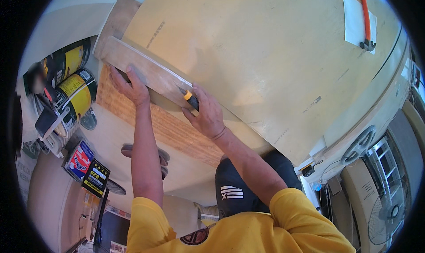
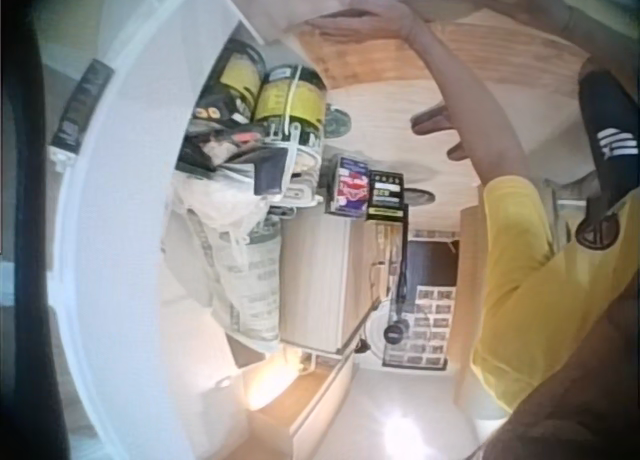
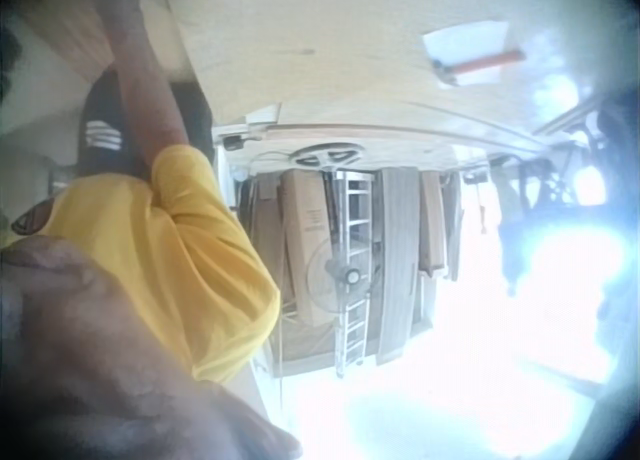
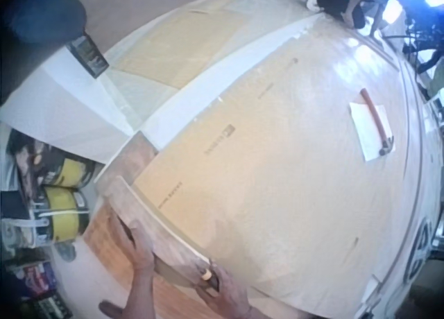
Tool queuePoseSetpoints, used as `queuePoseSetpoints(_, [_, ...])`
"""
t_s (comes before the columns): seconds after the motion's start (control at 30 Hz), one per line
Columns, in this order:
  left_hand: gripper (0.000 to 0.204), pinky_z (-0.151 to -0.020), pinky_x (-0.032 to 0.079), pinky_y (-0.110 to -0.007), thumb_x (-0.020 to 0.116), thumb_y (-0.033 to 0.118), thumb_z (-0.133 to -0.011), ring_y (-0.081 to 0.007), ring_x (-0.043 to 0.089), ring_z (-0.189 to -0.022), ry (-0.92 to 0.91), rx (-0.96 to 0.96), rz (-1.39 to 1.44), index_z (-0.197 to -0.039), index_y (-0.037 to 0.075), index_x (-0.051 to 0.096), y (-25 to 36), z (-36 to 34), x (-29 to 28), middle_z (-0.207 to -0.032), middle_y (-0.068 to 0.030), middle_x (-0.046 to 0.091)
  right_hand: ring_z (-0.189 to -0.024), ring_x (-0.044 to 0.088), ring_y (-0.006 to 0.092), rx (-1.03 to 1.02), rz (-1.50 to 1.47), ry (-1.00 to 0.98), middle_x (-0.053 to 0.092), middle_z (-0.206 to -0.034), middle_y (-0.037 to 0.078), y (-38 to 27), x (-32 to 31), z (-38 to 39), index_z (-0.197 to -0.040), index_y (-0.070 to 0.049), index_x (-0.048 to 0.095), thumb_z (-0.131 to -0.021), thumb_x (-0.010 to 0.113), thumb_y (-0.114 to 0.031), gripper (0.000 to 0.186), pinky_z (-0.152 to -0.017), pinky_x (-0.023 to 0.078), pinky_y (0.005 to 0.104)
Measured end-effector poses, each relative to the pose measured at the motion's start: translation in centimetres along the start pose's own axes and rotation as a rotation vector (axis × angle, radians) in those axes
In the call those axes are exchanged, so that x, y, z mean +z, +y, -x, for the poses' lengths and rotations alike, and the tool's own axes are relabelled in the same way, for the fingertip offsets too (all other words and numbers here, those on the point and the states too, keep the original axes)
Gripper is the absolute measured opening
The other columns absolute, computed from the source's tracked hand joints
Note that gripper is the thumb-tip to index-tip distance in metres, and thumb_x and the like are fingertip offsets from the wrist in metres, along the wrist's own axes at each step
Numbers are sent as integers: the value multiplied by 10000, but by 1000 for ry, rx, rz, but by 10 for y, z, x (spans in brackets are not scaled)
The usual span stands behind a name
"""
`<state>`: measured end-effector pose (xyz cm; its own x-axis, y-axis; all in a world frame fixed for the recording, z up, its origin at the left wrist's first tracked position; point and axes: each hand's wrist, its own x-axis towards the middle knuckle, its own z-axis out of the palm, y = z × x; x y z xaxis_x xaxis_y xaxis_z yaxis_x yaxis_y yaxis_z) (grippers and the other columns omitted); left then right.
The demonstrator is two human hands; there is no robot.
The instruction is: The person measures and marks a large sheet of plywood on the floor using a tape measure and pencil, then uses a straightedge and utility knife to cut along the marked lines. The person repeats the measuring and cutting process to produce multiple strips.
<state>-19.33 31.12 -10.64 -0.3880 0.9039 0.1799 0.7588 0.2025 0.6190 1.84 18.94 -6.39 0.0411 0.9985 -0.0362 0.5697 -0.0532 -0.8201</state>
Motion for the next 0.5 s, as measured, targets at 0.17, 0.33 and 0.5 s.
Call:
queuePoseSetpoints(0.17, [755,-1147,203,-610,529,521,-990,-500,252,-1423,-25,-71,-40,-1526,12,371,1,3,-1,-1549,-293,342,-1091,653,363,13,-17,5,614,-1344,195,-3,-2,-3,-1325,3,497,-712,874,-155,737,-934,536,418])
queuePoseSetpoints(0.33, [739,-1155,174,-625,525,495,-1000,-527,215,-1438,-25,-86,-24,-1539,16,357,2,4,-1,-1557,-324,307,-1101,649,375,18,-45,24,618,-1327,207,-4,-1,-4,-1300,-4,509,-703,881,-151,719,-940,537,423])
queuePoseSetpoints(0.5, [750,-1169,221,-570,510,521,-1004,-519,271,-1425,-37,-116,27,-1533,6,378,3,4,-2,-1547,-412,229,-1131,639,380,38,-73,12,616,-1326,214,-2,3,-1,-1271,-14,516,-690,894,-149,707,-942,537,431])
